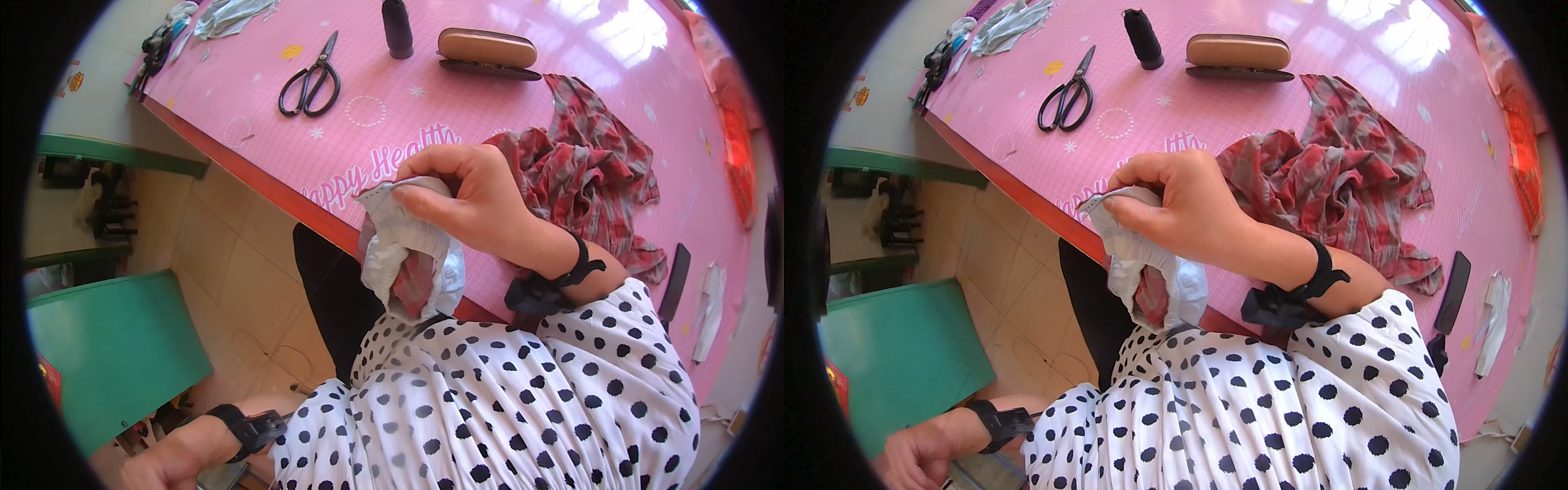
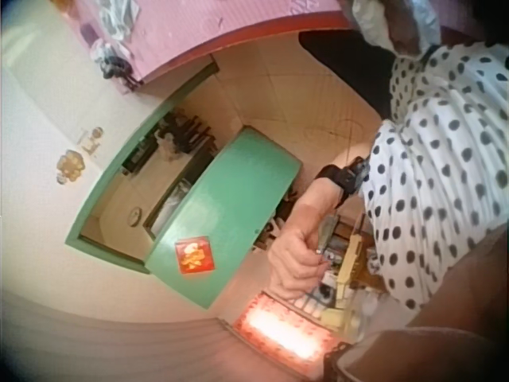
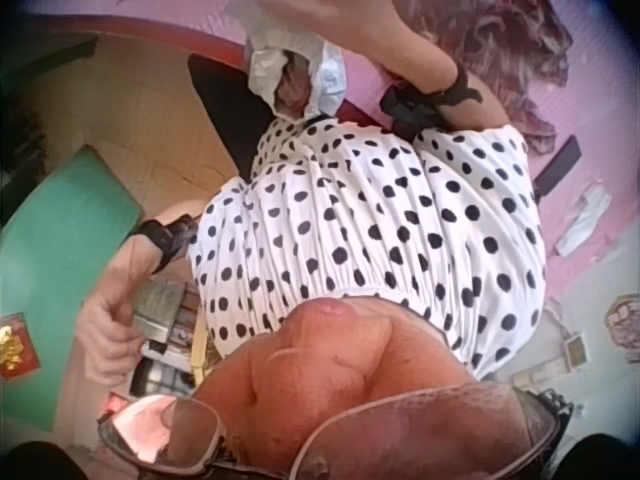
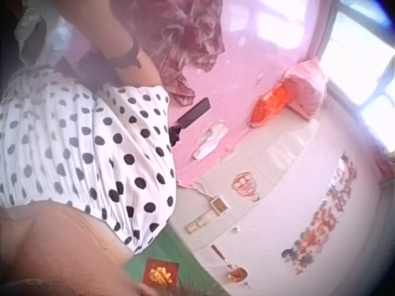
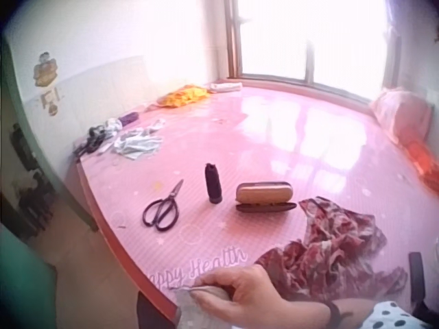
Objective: The person hand-sews a light blue fabric piece using a needle and thread.
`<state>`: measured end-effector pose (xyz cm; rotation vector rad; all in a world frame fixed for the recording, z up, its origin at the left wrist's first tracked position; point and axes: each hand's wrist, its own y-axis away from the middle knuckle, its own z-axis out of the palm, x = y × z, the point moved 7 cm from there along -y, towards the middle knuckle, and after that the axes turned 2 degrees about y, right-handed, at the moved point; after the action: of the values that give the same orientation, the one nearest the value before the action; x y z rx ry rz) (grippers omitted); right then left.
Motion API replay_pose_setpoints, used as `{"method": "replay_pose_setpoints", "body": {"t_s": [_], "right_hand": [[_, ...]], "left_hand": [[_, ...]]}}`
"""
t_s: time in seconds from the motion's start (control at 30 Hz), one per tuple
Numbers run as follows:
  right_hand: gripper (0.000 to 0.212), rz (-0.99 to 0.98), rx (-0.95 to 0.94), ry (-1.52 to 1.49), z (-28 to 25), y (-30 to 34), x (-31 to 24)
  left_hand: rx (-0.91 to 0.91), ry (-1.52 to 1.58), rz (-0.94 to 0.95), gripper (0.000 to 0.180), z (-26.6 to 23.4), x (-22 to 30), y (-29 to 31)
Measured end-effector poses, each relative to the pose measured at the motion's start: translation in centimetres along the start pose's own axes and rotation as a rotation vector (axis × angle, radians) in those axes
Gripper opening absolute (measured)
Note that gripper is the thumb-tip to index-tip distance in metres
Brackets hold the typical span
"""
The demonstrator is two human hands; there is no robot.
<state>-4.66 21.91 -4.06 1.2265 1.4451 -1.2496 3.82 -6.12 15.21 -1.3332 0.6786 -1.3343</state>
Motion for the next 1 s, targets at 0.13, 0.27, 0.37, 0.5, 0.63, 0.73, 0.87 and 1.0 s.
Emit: {"method": "replay_pose_setpoints", "body": {"t_s": [0.13,0.27,0.37,0.5,0.63,0.73,0.87,1.0], "right_hand": [[0.014,-0.018,0.033,0.062,-1.0,0.3,0.3],[0.012,-0.136,-0.038,0.068,0.1,0.6,-1.1],[0.012,-0.199,-0.055,0.053,0.4,0.6,-1.7],[0.014,-0.219,-0.151,0.073,0.5,0.3,-1.4],[0.016,0.101,-0.397,-0.335,1.5,0.3,1.1],[0.016,0.099,-0.513,-0.383,2.2,0.2,1.2],[0.016,0.106,-0.541,-0.367,3.0,0.3,1.7],[0.017,-0.019,-0.462,-0.293,2.6,0.2,1.1]], "left_hand": [[0.274,-0.213,-0.168,0.003,-4.2,-7.0,2.8],[0.627,-0.850,-0.946,0.035,-7.6,-14.0,7.9],[0.576,-0.696,-1.209,0.031,-8.7,-18.9,10.9],[0.637,-0.642,-1.146,0.012,-8.8,-19.3,11.2],[0.647,-0.663,-1.070,0.010,-9.4,-18.2,11.3],[0.657,-0.641,-1.013,0.011,-9.5,-17.1,11.1],[0.604,-0.642,-0.972,0.011,-9.4,-16.4,11.1],[0.566,-0.665,-0.939,0.010,-9.7,-15.9,11.8]]}}
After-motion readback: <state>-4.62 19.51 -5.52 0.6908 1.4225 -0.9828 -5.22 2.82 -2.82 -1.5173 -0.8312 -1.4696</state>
